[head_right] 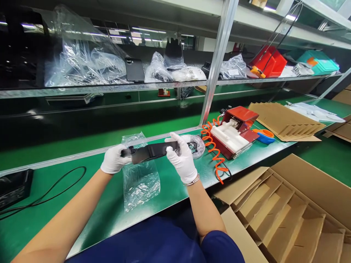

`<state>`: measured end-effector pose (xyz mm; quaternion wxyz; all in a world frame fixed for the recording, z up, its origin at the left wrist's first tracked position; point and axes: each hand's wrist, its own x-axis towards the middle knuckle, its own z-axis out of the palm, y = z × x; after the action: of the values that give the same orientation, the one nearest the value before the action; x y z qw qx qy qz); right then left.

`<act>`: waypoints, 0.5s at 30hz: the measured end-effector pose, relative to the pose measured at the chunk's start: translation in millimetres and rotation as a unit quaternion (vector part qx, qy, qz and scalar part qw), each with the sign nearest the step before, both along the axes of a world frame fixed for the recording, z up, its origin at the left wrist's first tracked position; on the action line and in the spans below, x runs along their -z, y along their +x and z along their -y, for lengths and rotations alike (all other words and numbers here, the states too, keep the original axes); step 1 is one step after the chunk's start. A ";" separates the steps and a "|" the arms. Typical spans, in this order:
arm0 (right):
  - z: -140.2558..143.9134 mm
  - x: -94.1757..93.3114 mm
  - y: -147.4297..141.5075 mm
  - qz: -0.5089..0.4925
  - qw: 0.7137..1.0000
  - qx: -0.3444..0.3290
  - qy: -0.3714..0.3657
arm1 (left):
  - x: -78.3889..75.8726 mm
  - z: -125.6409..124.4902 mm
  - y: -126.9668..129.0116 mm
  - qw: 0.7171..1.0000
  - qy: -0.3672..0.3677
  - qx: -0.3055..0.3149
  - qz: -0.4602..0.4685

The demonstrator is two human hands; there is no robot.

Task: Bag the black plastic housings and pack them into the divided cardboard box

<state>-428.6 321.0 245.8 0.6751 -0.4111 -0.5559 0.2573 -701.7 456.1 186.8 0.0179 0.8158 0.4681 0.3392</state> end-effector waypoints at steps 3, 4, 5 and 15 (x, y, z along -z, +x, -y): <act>3.0 -4.3 17.2 0.136 0.989 0.049 0.031 | -14.9 9.0 -1.4 0.998 0.003 0.010 -0.064; 4.6 -5.8 22.9 0.172 0.983 0.058 0.030 | -21.8 13.3 -1.1 0.996 0.001 0.016 -0.089; 6.0 -7.0 27.7 0.198 0.978 0.063 0.022 | -29.2 18.1 -0.1 0.993 -0.002 0.020 -0.113; 0.1 26.2 55.6 -0.030 0.961 0.272 0.028 | -77.0 55.9 7.9 0.991 0.032 0.101 -0.077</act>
<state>-373.1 321.0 219.5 0.7470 -0.5202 -0.4096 0.0603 -693.8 400.2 263.8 -0.0103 0.8829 0.3717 0.2869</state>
